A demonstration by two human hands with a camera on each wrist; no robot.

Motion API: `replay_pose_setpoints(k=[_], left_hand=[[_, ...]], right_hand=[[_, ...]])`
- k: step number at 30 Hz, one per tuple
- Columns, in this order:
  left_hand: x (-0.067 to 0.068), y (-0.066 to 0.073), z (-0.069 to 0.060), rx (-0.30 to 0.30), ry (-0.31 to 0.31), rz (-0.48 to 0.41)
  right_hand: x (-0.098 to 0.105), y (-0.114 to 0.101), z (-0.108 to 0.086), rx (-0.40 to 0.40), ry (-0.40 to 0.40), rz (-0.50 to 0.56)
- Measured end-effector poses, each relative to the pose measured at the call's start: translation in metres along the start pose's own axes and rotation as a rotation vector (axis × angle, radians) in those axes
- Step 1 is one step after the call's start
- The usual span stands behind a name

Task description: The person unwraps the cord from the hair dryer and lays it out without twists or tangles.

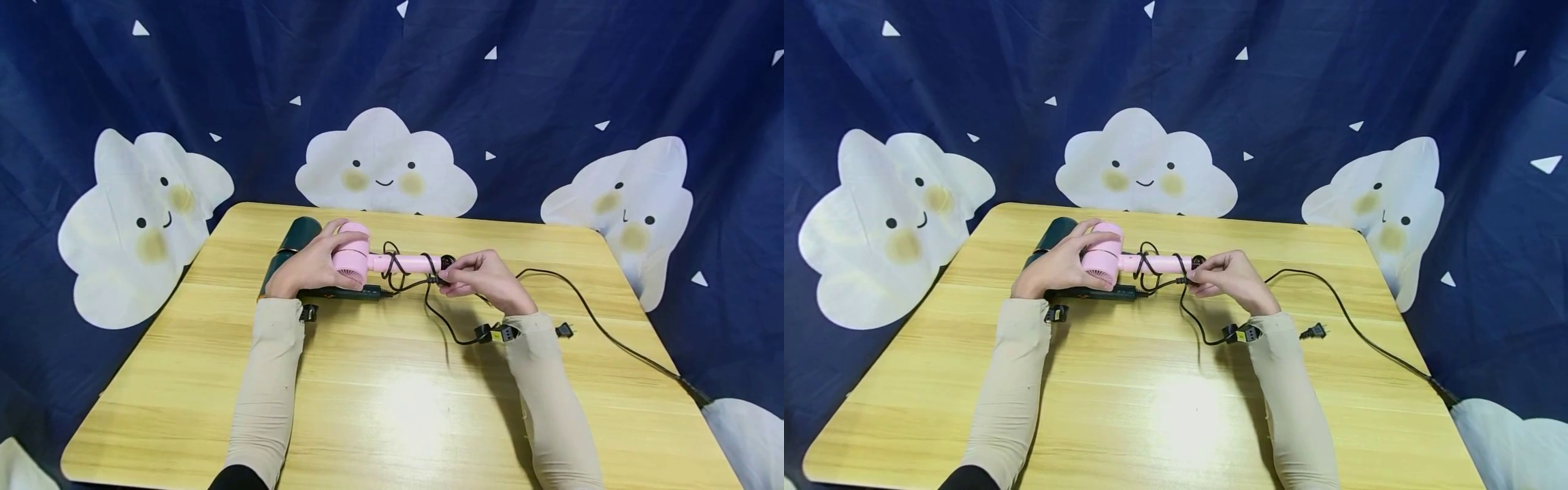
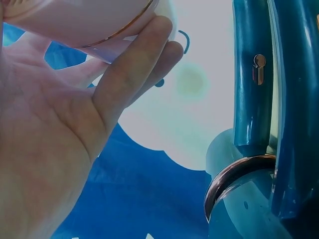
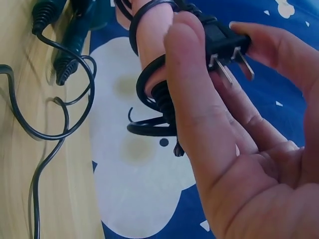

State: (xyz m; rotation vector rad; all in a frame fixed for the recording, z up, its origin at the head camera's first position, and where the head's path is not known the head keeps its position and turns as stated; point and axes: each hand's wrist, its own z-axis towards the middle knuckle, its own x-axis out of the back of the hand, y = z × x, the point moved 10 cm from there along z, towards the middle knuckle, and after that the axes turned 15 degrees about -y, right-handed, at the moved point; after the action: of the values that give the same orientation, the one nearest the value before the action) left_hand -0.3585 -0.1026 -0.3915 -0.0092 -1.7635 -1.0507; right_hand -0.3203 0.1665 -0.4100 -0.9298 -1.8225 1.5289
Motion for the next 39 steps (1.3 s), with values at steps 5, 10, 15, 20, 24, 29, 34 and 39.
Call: replay_pose_setpoints(k=[5,10,15,20,24,29,34,39], left_hand=[[0.002,-0.001,-0.001,0.007,0.009,-0.003],[0.003,-0.003,-0.003,0.014,0.016,-0.016],[0.006,-0.004,-0.005,0.016,0.035,-0.025],[0.007,-0.004,-0.006,0.013,0.039,-0.024],[0.008,-0.003,-0.007,0.015,0.04,-0.022],[0.008,0.001,-0.007,0.013,0.029,-0.024],[0.003,0.005,-0.004,-0.009,0.01,-0.048],[0.0,0.008,0.0,-0.028,0.015,-0.065]], right_hand=[[-0.001,0.006,0.001,-0.033,-0.045,-0.002],[-0.001,0.011,0.001,-0.064,-0.089,-0.016],[0.0,0.019,0.003,-0.094,-0.137,-0.026],[0.001,0.028,0.006,-0.089,-0.185,0.025],[0.003,0.036,0.008,-0.084,-0.214,0.061],[0.006,0.044,0.011,-0.088,-0.226,0.069],[0.009,0.049,0.012,-0.113,-0.206,0.06],[0.017,0.055,0.013,-0.142,-0.166,0.038]])
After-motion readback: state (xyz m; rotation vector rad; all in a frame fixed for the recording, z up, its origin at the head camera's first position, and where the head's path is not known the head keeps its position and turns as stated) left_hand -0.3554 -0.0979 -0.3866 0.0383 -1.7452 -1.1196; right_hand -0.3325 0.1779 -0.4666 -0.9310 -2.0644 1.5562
